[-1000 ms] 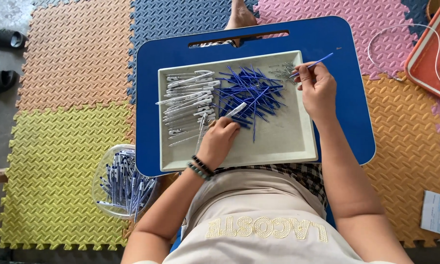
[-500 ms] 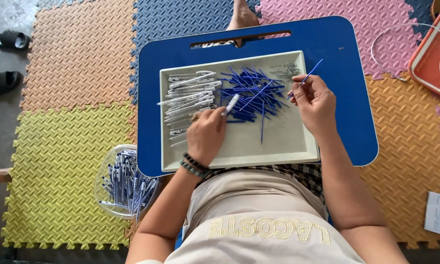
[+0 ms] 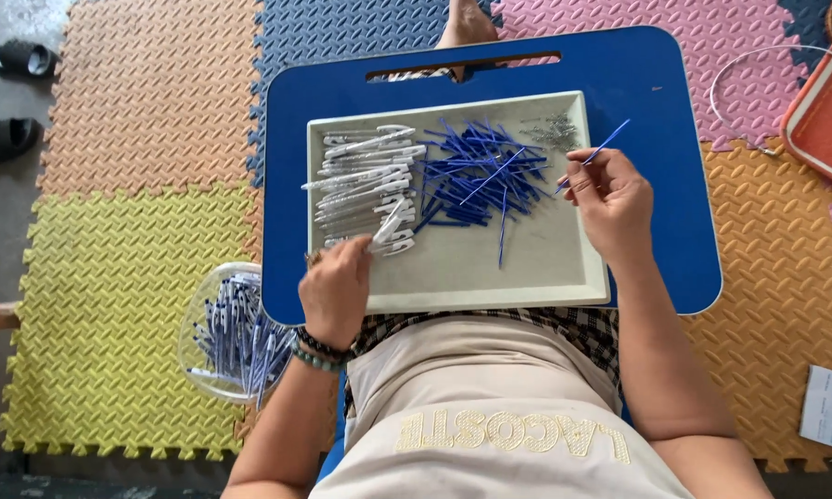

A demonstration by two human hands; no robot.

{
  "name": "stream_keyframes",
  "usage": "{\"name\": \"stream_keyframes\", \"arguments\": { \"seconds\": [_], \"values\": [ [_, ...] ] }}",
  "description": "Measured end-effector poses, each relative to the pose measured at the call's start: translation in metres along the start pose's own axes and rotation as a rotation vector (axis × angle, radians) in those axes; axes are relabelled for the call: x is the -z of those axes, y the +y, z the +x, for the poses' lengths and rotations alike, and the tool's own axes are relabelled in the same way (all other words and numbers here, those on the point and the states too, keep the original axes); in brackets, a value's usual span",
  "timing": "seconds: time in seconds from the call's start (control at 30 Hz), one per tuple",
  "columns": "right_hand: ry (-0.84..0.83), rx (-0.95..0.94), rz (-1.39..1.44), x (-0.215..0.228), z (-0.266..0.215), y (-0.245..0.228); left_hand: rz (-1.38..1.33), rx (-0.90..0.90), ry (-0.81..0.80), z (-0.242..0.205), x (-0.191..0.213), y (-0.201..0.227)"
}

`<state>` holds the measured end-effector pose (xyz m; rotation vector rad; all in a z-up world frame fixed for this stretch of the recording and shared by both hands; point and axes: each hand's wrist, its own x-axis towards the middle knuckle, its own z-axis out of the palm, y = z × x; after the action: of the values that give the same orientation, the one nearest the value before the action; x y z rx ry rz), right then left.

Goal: Assembling ballpoint pens by inserting ink refills into pen barrels and organizing them.

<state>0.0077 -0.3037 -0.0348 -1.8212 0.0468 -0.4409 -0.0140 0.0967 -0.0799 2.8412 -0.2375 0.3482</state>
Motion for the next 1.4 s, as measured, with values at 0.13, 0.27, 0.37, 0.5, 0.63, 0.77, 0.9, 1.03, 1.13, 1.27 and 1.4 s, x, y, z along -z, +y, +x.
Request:
{"name": "stream_keyframes", "arguments": {
  "seconds": [0.13, 0.27, 0.37, 0.5, 0.63, 0.77, 0.9, 1.03, 1.13, 1.27, 1.4],
  "values": [
    [0.000, 0.012, -0.006, 0.004, 0.001, 0.000, 0.150, -0.103, 0.123, 0.028, -0.036, -0.045],
    [0.005, 0.000, 0.002, 0.007, 0.000, 0.014, -0.011, -0.134, 0.160, 0.046, 0.004, -0.069],
    [-0.005, -0.042, 0.035, 0.011, -0.013, 0.029, -0.051, -0.025, 0.278, 0.034, 0.050, -0.127],
    [0.052, -0.010, 0.023, 0.013, -0.029, 0.057, 0.073, 0.200, 0.383, -0.007, 0.036, -0.299],
    [0.089, 0.003, 0.056, 0.016, -0.035, 0.084, 0.278, 0.855, -0.323, -0.088, -0.040, -0.406],
    [-0.043, 0.077, -0.069, 0.021, -0.038, 0.088, 0.054, 0.940, -0.680, -0.116, -0.030, -0.323],
    [-0.063, 0.093, -0.117, 0.022, -0.041, 0.083, -0.090, 1.015, -0.461, -0.124, -0.044, -0.283],
    [-0.054, 0.117, -0.128, 0.019, -0.039, 0.081, -0.111, 0.953, -0.544, -0.105, -0.027, -0.245],
    [-0.034, 0.139, -0.143, 0.016, -0.040, 0.074, 0.022, 0.886, -0.776, -0.102, -0.020, -0.218],
    [0.063, -0.037, -0.056, 0.010, -0.034, 0.066, 0.063, 0.813, -0.729, -0.098, -0.042, -0.222],
    [0.025, -0.033, -0.085, 0.008, -0.035, 0.051, 0.154, 0.812, -0.766, -0.105, -0.045, -0.225]
  ]
}}
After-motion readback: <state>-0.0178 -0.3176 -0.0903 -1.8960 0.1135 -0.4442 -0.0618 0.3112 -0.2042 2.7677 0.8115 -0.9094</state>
